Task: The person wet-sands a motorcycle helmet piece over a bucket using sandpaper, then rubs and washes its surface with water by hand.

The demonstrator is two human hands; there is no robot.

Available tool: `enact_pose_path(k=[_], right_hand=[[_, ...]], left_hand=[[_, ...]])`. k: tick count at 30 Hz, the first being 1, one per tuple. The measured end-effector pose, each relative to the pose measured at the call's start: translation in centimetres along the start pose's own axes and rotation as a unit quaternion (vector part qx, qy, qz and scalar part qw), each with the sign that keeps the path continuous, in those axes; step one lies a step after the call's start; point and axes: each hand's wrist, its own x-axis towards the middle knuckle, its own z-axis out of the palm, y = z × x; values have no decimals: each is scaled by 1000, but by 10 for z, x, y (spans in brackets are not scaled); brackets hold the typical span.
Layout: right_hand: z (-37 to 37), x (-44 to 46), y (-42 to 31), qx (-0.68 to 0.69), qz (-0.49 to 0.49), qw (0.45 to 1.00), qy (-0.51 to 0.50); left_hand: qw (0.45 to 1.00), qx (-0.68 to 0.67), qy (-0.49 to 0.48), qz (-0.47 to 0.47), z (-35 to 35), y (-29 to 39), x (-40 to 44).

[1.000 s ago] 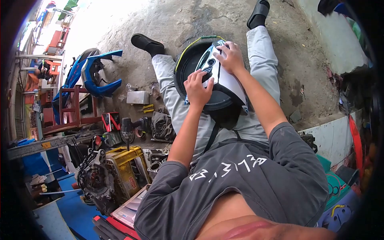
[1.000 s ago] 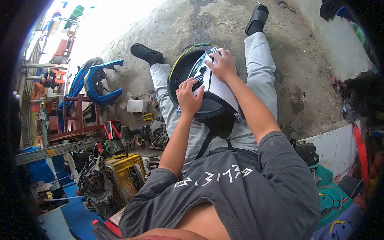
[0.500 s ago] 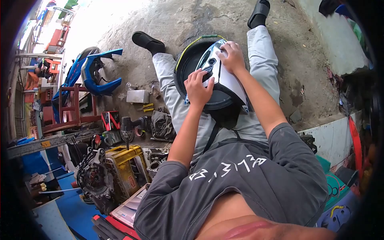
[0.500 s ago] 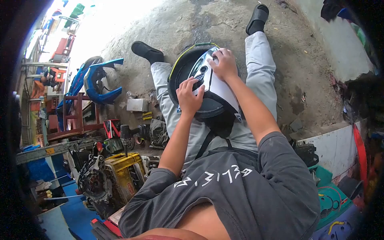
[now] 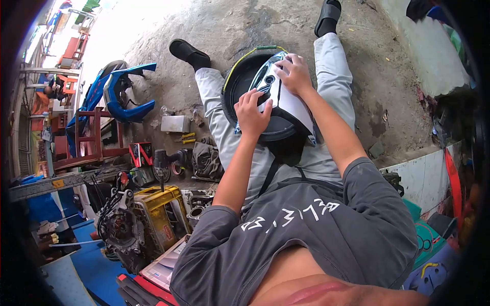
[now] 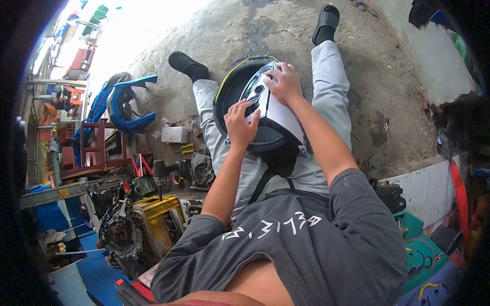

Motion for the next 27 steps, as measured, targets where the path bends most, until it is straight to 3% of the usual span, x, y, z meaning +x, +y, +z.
enact_pose_path(k=[5,8,13,19,22,27], right_hand=[[10,2,1,-4,28,1000,10],[5,1,2,-10,-35,999,3],[2,-1,4,18,-16,999,-36],[-5,-1,4,10,-58,996,-64],[6,2,3,-13,-18,1000,-11],[-5,1,2,19,-32,998,-58]], left_hand=[[1000,0,-2,-3,-1,-1,0],[1000,-3,-2,2,-1,1,2],[1000,0,7,5,1,-2,-1],[1000,3,7,12,2,-2,2],[1000,0,2,6,2,-1,-1],[1000,0,0,5,1,0,1]])
